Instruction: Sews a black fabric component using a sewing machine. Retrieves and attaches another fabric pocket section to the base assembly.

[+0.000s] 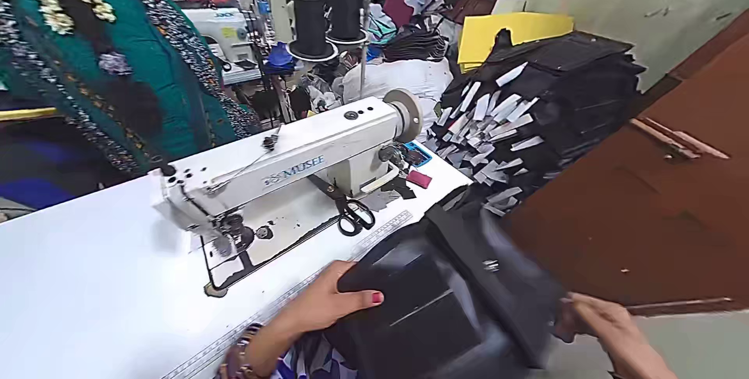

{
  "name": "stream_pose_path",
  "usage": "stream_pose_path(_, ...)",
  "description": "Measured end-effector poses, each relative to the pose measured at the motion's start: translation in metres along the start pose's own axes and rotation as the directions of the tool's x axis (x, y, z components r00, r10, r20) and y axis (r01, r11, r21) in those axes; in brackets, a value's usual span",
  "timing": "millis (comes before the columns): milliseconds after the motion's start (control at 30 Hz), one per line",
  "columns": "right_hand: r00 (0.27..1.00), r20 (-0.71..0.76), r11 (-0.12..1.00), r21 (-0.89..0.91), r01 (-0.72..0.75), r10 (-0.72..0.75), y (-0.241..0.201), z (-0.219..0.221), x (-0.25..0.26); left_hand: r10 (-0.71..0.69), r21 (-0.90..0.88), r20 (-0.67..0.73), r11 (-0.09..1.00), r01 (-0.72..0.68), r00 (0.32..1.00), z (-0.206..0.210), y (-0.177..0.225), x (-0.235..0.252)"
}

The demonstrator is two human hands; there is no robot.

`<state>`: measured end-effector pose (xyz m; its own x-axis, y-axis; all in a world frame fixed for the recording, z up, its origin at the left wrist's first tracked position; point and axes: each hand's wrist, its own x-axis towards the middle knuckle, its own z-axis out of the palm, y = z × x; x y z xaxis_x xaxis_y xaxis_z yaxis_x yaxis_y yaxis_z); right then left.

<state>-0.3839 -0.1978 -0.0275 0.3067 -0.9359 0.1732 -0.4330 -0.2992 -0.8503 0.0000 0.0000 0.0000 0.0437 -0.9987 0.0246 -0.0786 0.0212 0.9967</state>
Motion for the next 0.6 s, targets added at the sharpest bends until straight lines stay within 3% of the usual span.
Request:
stream_pose_path(33,0.991,0.134,0.986,-0.166,-0.007,0.030,-0.005,-0.002,0.004,0.108,0.265,0.091,0.956,-0.129,0.990,-0.027,0.018,-0.012)
stream_pose_path(67,0.976,0.215,0.971,-0.222,0.088,-0.039,-0.016,0.005,0.005,0.184,0.465,0.218,0.844,-0.268,0.958,-0.046,0.036,-0.024)
stream_pose_path(133,0.867,0.285,0.889,-0.090,0.449,-0.409,-0.044,0.043,0.000,0.189,0.659,0.445,0.593,-0.463,0.875,-0.065,0.067,-0.052)
stream_pose_path(200,0.618,0.382,0.719,0.240,0.652,-0.687,-0.087,0.116,-0.003,0.141,0.734,0.515,0.437,-0.520,0.846,-0.074,0.093,-0.081)
stream_pose_path(267,0.299,0.523,0.574,0.509,0.641,-0.798,-0.119,0.183,-0.010,0.189,0.781,0.473,0.363,-0.508,0.861,-0.083,0.115,-0.118)
stream_pose_path(333,-0.024,0.657,0.561,0.662,0.497,-0.754,-0.139,0.226,-0.002,0.279,0.842,0.325,0.351,-0.410,0.904,-0.104,0.132,-0.167)
stream_pose_path(400,-0.221,0.739,0.632,0.663,0.401,-0.636,-0.146,0.249,0.015,0.278,0.851,0.048,0.492,-0.186,0.959,-0.137,0.140,-0.230)
stream_pose_path(433,-0.232,0.775,0.695,0.630,0.346,-0.588,-0.148,0.256,0.028,0.248,0.818,-0.123,0.574,-0.043,0.961,-0.154,0.138,-0.261)
stream_pose_path(467,-0.159,0.829,0.779,0.559,0.283,-0.536,-0.151,0.262,0.039,0.198,0.771,-0.313,0.624,0.126,0.929,-0.168,0.132,-0.289)
stream_pose_path(500,-0.020,0.882,0.852,0.461,0.249,-0.471,-0.156,0.270,0.050,0.116,0.725,-0.496,0.600,0.337,0.860,-0.182,0.120,-0.311)
stream_pose_path(533,0.157,0.903,0.897,0.350,0.270,-0.400,-0.160,0.283,0.058,0.015,0.667,-0.638,0.509,0.544,0.770,-0.194,0.102,-0.326)
stream_pose_path(567,0.327,0.880,0.916,0.239,0.321,-0.344,-0.161,0.302,0.066,-0.064,0.604,-0.725,0.420,0.677,0.686,-0.204,0.075,-0.333)
stream_pose_path(600,0.463,0.828,0.918,0.144,0.370,-0.316,-0.160,0.326,0.072,-0.064,0.590,-0.763,0.341,0.732,0.644,-0.210,0.040,-0.332)
